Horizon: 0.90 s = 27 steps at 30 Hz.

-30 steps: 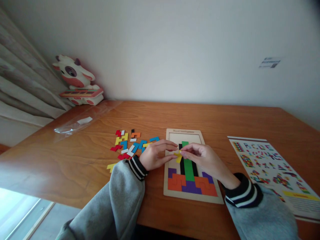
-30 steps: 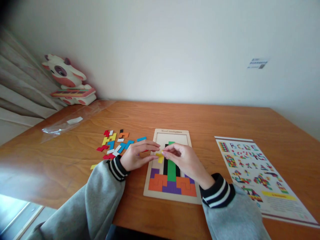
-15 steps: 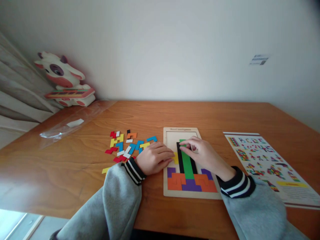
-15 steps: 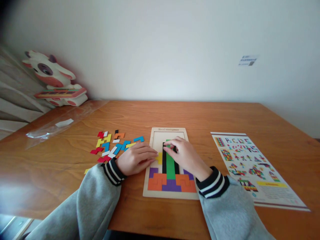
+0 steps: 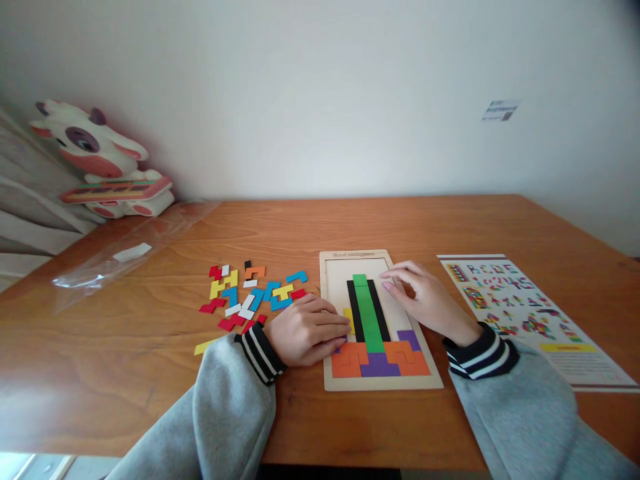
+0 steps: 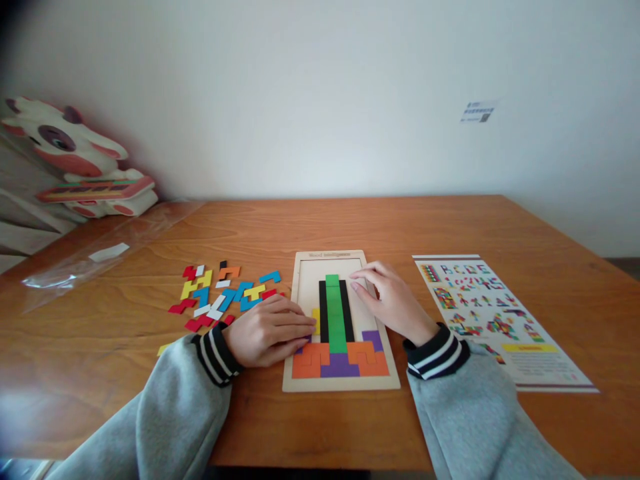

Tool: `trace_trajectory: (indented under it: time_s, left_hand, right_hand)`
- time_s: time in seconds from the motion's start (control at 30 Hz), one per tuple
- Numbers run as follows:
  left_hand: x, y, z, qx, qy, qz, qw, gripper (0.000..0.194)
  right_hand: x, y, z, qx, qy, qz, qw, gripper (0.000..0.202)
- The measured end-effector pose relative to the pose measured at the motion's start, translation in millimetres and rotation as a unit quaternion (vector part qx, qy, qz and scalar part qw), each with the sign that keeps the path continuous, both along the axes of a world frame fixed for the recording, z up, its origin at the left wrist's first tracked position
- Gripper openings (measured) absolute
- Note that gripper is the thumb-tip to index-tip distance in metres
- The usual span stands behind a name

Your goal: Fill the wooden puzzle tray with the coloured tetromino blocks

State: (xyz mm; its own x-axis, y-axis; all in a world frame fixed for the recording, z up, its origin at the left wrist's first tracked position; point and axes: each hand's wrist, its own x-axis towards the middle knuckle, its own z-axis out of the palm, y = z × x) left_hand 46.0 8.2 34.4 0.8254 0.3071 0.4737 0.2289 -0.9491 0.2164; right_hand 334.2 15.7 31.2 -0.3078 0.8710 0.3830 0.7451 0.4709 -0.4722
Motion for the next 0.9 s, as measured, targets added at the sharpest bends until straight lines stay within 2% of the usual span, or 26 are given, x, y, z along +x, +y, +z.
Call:
trace_trajectory:
  time_s: [0.37, 0.47, 0.57, 0.67, 0.77, 0.9]
  left_hand:
    - [-3, -1, -5.0, 0.017, -0.003, -0.016, 1.0, 0.025]
    - [-3, -1, -5.3, 0.033, -0.023, 0.012, 0.999, 0.025]
    - [-14, 0, -2.1, 0.065, -0.05, 0.07, 0.994, 0.025]
    - [-48, 0, 4.5, 0.091, -0.049, 0.171, 0.98, 0.024]
    - [-102, -8, 9.8, 0.082, -0.046, 0.256, 0.962, 0.022]
    - [-178, -34, 10.7, 0.029, -0.013, 0.262, 0.964, 0.019]
  right_hand:
    - [5, 3, -6.1, 0.01, -0.005, 0.009, 1.0, 0.023]
    - [6, 3, -7.5, 0.011, -0.009, 0.006, 1.0, 0.025]
    - [5, 3, -6.9, 0.016, -0.01, 0.001, 1.0, 0.026]
    - [5, 3, -4.8, 0.026, -0.01, 0.0, 1.0, 0.027]
    - [6, 3, -4.3, 0.042, -0.01, 0.0, 0.999, 0.028]
    - [7, 6, -7.5, 0.05, -0.003, 0.002, 0.999, 0.029]
